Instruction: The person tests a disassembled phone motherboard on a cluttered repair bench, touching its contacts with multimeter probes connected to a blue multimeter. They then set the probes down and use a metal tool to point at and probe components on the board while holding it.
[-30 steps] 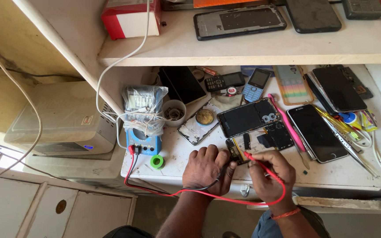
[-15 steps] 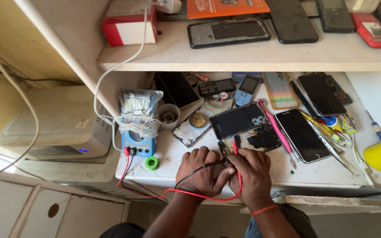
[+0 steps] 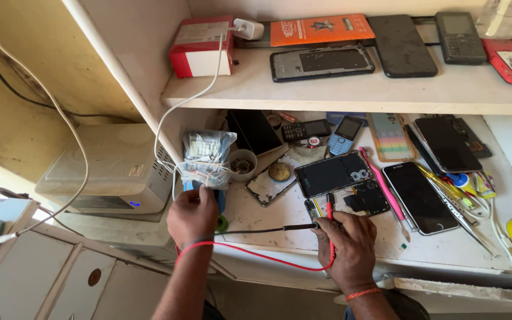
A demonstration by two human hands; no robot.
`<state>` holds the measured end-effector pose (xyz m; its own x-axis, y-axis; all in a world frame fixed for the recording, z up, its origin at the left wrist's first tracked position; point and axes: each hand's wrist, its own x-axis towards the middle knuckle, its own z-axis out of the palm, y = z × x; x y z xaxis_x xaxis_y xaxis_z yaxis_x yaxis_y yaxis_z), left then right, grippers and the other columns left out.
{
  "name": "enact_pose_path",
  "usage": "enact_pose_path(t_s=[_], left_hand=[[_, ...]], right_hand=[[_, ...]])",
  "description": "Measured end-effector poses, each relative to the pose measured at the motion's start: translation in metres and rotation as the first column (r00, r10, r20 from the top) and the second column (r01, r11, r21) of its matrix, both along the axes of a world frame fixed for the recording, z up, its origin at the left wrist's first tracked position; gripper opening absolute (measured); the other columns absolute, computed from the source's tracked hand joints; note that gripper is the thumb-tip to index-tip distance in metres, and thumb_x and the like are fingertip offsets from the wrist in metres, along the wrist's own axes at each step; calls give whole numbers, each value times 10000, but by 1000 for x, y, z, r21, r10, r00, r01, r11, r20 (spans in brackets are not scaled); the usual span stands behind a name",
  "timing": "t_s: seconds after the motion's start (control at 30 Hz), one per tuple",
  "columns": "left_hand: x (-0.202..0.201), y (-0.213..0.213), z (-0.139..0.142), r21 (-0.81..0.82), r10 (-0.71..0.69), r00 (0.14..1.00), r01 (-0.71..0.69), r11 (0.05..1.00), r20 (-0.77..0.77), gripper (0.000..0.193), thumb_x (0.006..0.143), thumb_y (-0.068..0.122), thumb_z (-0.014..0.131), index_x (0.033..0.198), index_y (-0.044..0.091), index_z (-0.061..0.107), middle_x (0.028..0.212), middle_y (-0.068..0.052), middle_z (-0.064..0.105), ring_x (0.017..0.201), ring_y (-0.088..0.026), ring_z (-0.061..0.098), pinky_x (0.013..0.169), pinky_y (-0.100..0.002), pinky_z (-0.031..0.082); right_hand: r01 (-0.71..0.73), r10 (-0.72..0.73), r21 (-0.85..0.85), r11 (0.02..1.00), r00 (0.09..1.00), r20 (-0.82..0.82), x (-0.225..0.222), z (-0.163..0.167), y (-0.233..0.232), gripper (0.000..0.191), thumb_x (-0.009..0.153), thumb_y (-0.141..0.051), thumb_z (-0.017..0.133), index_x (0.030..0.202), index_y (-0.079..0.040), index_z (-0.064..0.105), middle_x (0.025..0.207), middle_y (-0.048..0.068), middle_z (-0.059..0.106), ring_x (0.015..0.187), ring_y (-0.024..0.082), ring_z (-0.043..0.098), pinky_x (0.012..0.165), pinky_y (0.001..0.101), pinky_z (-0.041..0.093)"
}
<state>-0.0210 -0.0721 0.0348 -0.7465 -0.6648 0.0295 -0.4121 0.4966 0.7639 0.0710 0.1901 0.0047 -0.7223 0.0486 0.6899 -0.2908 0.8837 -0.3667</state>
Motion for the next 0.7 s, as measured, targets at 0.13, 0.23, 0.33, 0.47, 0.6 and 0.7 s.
enact_pose_path(t_s=[0.13,0.23,0.33,0.47,0.6,0.7], left_hand=[[-17,-8,17,-68,-77,991,85,994,105,416,814,495,690,874,105,822,814,-171,759,853,-367,748,854,-440,571],[-25,-12,20,-88,-139,980,153,984,145,402,829,473,669,875,105,823,827,-195,749,868,-393,739,861,-457,573],[-30,-14,18,-120,-176,972,195,973,154,387,834,449,655,867,100,818,830,-202,745,874,-408,731,862,-467,571],[-32,-16,16,-155,-203,967,226,962,150,361,825,419,640,853,102,812,832,-196,742,874,-422,718,856,-477,565],[-34,-16,17,-201,-233,960,262,944,157,348,842,391,610,862,108,811,840,-205,736,867,-434,712,847,-486,566],[-35,-17,16,-185,-236,956,267,946,174,352,846,385,603,856,99,810,836,-211,734,864,-434,714,848,-481,570]], right_hand=[[2,-2,-18,1000,1000,-1,-1,0,4,228,756,-169,812,978,-130,776,968,12,645,902,246,602,937,421,427],[7,-7,-26,1000,1000,-2,-3,0,6,221,761,-171,811,976,-130,776,968,11,647,897,245,600,938,419,430],[6,-6,-25,1000,1000,0,-4,-2,6,218,760,-172,810,970,-130,776,964,14,644,902,248,600,941,421,428],[11,-10,-21,1000,1000,13,-3,-2,7,223,756,-167,806,974,-125,776,958,20,638,901,251,600,949,425,426],[12,-12,-18,1000,1000,16,-3,-1,7,235,752,-162,801,981,-119,774,969,18,642,911,248,604,956,429,423],[13,-12,-25,1000,1000,10,-4,-1,8,229,756,-167,803,978,-119,772,971,15,642,916,246,605,952,424,423]])
